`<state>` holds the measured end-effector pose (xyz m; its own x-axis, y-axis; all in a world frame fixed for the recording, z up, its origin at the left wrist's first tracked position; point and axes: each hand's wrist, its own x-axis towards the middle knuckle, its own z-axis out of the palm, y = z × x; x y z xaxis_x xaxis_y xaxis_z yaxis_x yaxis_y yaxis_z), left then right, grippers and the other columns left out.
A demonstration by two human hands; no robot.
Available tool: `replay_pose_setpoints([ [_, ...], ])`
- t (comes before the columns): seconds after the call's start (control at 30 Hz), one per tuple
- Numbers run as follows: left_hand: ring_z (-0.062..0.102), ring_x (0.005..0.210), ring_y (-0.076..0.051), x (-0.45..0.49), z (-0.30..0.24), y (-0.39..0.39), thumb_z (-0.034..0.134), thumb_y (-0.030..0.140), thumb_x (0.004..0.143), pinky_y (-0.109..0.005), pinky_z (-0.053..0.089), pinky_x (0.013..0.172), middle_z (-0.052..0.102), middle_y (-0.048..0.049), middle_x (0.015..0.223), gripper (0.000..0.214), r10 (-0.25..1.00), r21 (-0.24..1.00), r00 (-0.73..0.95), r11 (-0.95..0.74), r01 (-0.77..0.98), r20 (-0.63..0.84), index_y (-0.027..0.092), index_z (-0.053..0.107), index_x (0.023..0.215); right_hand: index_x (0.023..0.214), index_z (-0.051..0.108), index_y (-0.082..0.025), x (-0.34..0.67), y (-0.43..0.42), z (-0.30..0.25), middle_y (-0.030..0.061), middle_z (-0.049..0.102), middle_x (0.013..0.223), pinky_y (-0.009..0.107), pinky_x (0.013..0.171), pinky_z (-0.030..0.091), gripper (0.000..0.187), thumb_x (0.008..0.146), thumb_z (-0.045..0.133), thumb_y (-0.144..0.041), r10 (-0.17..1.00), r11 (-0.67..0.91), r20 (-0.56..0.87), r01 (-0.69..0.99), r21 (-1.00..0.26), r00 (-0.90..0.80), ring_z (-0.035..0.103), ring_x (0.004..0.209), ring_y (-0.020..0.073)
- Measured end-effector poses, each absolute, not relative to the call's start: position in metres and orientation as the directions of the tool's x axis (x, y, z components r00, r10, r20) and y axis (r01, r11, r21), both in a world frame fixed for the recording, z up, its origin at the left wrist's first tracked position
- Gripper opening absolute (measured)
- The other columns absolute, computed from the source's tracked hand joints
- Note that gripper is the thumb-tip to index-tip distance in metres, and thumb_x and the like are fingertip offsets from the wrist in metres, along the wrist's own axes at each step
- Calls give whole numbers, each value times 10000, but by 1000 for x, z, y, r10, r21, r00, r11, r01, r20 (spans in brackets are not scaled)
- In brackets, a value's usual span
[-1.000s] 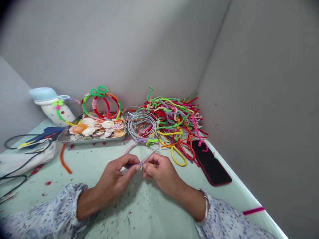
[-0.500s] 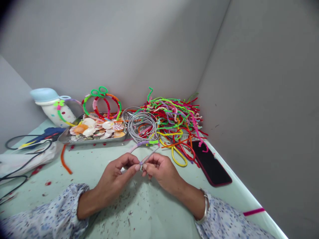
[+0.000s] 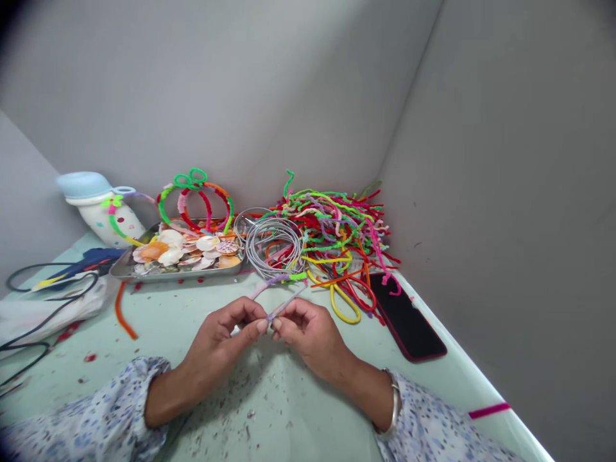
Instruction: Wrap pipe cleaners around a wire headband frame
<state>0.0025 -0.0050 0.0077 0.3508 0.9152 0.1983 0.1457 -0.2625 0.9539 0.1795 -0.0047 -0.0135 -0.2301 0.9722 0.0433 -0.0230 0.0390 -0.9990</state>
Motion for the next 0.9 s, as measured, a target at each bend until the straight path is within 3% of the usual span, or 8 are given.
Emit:
replay_pose_setpoints([
  [0.63, 548, 709, -130, 2, 1, -6, 618, 284, 863, -242, 417, 660, 641, -2, 744, 130, 929, 979, 332, -193, 58, 164, 163, 636, 821, 819, 622, -212, 180, -8, -16, -21, 590, 736, 242, 639, 417, 113, 899, 587, -285, 951, 191, 182, 12, -981, -252, 523, 679, 127],
  [0.9, 530, 695, -135, 4, 2, -8, 605, 292, 863, -251, 405, 652, 619, -3, 725, 146, 931, 971, 328, -209, 118, 160, 158, 632, 811, 879, 605, -223, 181, -10, -26, -18, 567, 813, 249, 718, 423, 94, 936, 535, -249, 922, 356, 322, 145, -923, -216, 531, 768, 132],
])
